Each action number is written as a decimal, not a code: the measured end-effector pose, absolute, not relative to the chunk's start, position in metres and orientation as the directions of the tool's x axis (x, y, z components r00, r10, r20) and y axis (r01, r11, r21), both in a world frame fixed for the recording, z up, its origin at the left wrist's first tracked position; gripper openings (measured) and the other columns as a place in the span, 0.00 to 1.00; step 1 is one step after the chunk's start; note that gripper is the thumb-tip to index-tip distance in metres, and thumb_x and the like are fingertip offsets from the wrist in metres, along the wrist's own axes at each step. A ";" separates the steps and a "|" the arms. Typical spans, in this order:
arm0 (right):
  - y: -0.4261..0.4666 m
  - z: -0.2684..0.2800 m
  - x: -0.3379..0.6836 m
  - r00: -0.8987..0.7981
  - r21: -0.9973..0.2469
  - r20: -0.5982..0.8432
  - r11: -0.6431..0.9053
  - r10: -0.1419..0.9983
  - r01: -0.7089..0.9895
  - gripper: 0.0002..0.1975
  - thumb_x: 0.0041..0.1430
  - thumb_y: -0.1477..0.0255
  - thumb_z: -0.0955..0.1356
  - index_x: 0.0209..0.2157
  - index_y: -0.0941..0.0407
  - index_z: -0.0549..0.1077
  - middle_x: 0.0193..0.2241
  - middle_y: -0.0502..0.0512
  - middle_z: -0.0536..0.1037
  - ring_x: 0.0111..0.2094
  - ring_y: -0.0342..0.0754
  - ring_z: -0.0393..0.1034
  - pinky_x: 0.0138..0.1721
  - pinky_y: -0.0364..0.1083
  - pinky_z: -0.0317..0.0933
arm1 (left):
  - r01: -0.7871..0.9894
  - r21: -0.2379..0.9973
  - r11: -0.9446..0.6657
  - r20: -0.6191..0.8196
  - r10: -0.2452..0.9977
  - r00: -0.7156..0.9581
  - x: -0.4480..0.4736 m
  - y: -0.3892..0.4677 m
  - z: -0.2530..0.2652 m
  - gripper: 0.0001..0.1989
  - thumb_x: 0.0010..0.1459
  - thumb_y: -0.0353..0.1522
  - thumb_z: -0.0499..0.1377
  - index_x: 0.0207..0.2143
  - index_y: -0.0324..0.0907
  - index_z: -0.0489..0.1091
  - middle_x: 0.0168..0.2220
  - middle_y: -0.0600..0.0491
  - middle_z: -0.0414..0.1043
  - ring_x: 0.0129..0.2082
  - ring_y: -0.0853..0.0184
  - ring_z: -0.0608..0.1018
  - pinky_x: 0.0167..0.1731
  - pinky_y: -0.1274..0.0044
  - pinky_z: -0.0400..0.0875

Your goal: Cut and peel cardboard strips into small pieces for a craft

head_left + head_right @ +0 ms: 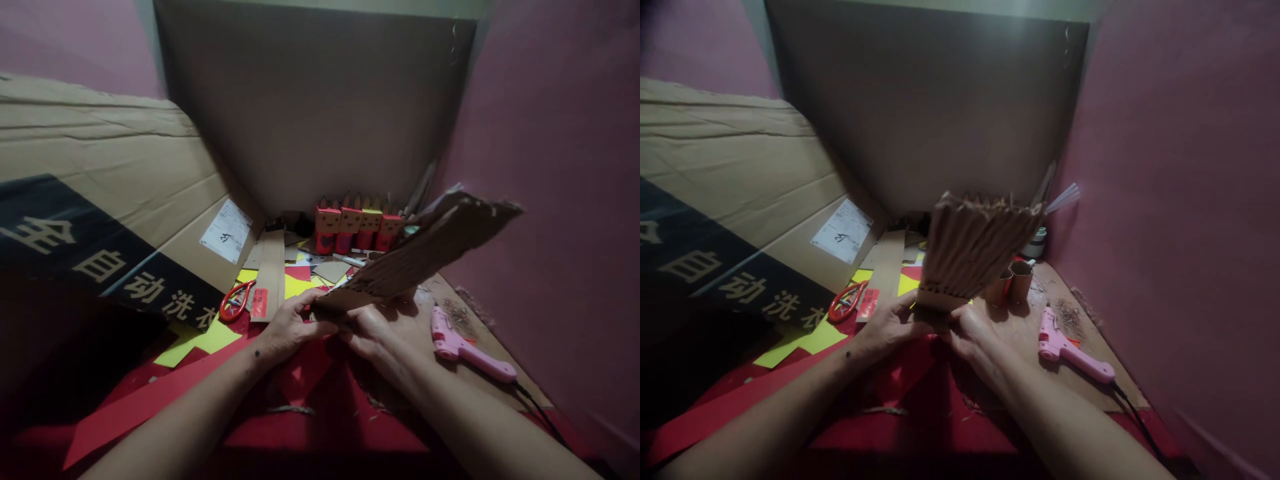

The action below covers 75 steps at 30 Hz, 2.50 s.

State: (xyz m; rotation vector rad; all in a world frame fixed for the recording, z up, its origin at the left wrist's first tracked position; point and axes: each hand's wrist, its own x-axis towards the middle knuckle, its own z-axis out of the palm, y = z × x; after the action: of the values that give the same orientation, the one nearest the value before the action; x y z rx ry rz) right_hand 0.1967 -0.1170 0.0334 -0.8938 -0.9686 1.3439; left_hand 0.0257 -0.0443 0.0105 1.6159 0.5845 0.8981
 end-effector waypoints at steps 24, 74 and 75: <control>-0.096 0.015 0.176 -0.041 -0.949 0.219 0.223 0.975 0.222 0.09 0.56 0.69 0.66 0.23 0.55 0.65 0.16 0.45 0.67 0.18 0.40 0.60 0.21 0.41 0.54 | -0.116 0.983 0.139 -0.073 0.889 0.452 0.017 -0.033 0.017 0.16 0.50 0.41 0.65 0.29 0.35 0.76 0.15 0.53 0.69 0.07 0.77 0.59 0.08 0.81 0.49; -0.084 0.015 0.168 -0.073 -0.549 -0.341 -0.261 0.937 -0.794 0.12 0.53 0.81 0.65 0.40 0.55 0.66 0.28 0.50 0.77 0.32 0.49 0.75 0.37 0.51 0.71 | 0.150 0.944 -0.295 0.147 0.780 0.608 0.021 -0.048 0.018 0.19 0.50 0.39 0.63 0.41 0.42 0.63 0.27 0.59 0.64 0.25 0.71 0.69 0.25 0.78 0.66; -0.083 0.015 0.168 -0.078 -0.533 -0.355 -0.271 0.931 -0.801 0.11 0.55 0.80 0.65 0.40 0.55 0.66 0.28 0.51 0.78 0.32 0.50 0.75 0.37 0.52 0.71 | 0.159 0.939 -0.304 0.133 0.749 0.649 0.021 -0.048 0.018 0.24 0.46 0.38 0.66 0.43 0.42 0.61 0.27 0.59 0.64 0.26 0.71 0.70 0.26 0.77 0.66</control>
State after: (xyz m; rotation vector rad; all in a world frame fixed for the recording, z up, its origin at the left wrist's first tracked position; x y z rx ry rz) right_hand 0.1676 -0.0832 0.0154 -0.7568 -0.2316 1.6896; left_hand 0.0207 -0.0480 0.0184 1.8160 0.7267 0.7022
